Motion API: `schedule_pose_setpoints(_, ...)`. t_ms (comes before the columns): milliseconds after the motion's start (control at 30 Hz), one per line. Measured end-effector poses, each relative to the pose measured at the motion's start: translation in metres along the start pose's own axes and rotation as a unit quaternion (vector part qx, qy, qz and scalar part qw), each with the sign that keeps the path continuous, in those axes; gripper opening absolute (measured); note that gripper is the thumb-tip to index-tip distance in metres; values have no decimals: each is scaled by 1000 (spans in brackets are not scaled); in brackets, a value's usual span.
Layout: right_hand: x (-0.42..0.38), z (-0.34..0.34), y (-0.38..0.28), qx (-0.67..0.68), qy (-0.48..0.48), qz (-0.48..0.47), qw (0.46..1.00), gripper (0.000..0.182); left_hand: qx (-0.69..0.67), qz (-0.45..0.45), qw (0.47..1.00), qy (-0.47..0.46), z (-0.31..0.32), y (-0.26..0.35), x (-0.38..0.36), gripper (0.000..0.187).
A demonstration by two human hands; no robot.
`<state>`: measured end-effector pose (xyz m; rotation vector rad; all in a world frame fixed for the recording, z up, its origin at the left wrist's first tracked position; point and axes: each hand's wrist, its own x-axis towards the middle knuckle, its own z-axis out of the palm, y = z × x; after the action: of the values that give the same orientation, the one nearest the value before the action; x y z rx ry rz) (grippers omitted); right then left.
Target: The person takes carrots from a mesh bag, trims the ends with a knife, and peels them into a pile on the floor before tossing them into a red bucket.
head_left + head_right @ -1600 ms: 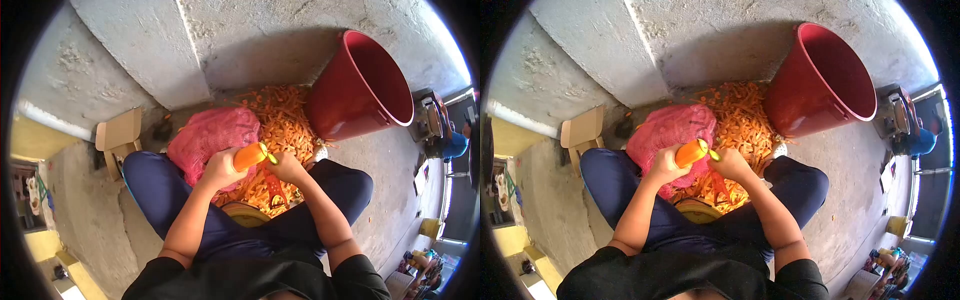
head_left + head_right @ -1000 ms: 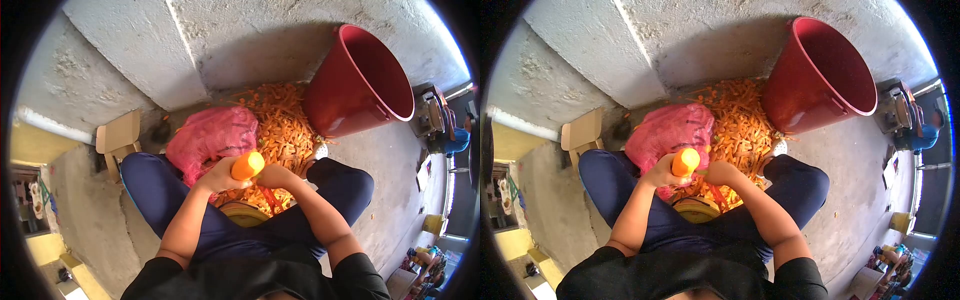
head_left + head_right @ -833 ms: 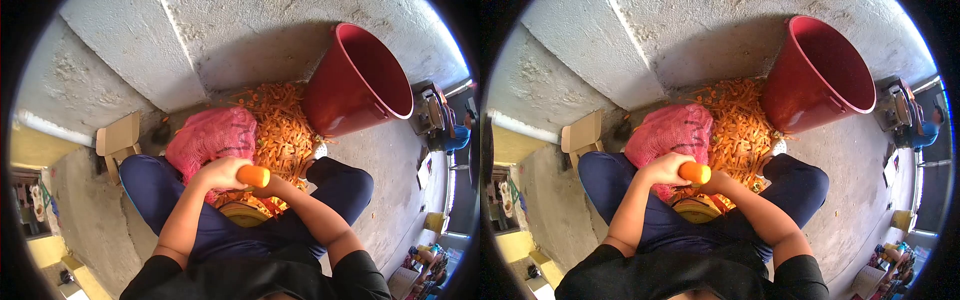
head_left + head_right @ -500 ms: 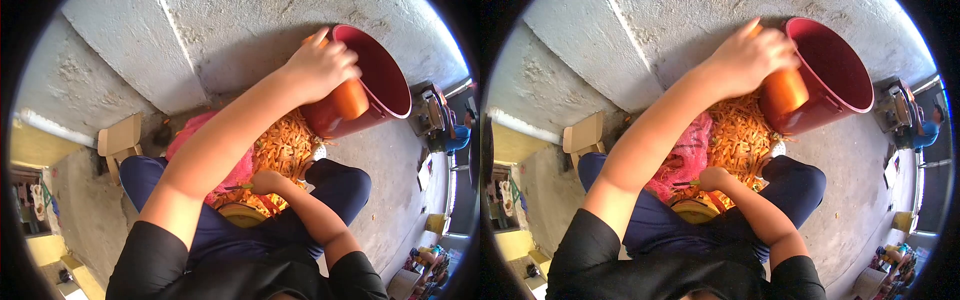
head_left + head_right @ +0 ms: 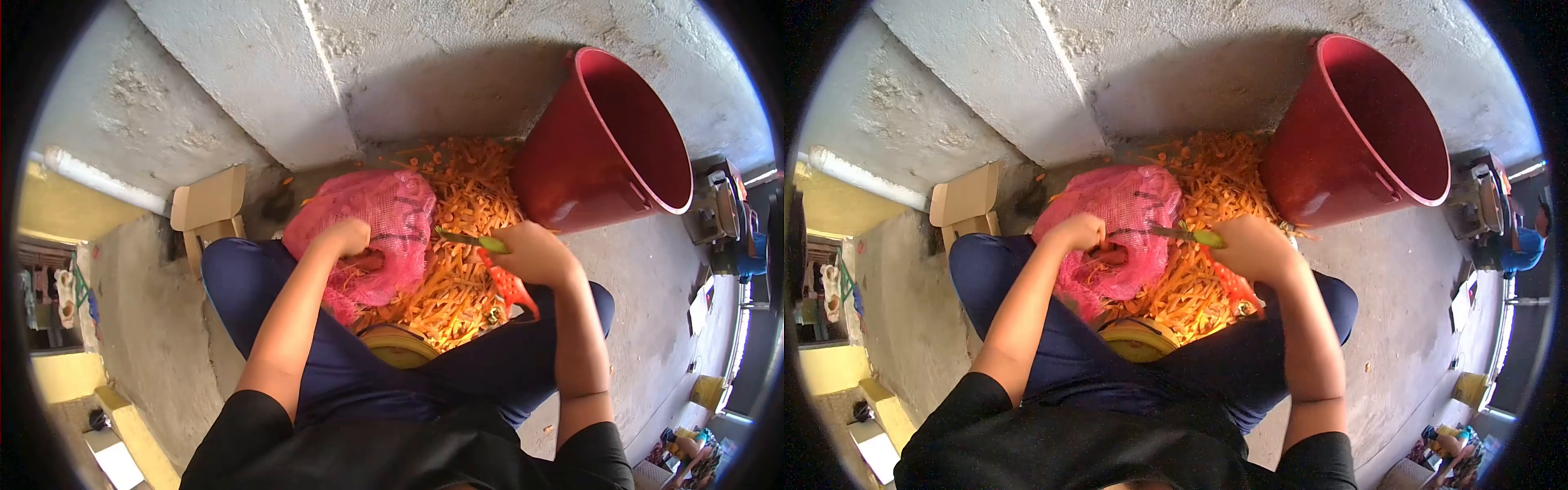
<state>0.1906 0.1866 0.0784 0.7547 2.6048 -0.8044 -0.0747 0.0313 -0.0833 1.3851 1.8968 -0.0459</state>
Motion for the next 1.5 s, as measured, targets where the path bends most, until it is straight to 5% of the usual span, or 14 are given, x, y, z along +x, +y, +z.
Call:
schedule_pose_setpoints(67,12,-7,13,15,-35,-1,999,21,-96,20,993,-59,41,-26,5,14)
schedule_pose_setpoints(167,40,9,49,53,-50,3,997,23,10,74,997,-23,79,-48,25,16)
schedule_pose_setpoints(200,46,13,54,70,-57,38,995,25,-166,-55,985,11,82,-43,25,19)
schedule_pose_setpoints(400,81,10,59,39,-67,24,997,27,43,-76,996,24,72,-59,55,24)
schedule_pose_setpoints(500,93,17,73,61,-56,15,996,27,-16,-159,984,78,73,-61,74,23)
schedule_pose_setpoints(700,102,15,72,40,-86,26,995,29,-137,-145,980,17,89,-111,81,18)
schedule_pose_setpoints(800,104,20,77,39,-71,8,997,29,-59,-49,997,4,114,-110,69,22)
schedule_pose_setpoints(1033,107,19,68,37,-84,9,996,31,142,-104,979,-98,126,-59,72,39)
schedule_pose_setpoints(1133,111,23,70,30,-84,8,996,31,115,-123,984,-59,136,-59,75,39)
schedule_pose_setpoints(1333,110,29,67,27,-65,2,998,24,188,-19,982,14,140,-49,72,25)
schedule_pose_setpoints(1500,109,20,64,38,-97,41,994,31,59,-35,997,-26,125,-54,64,25)
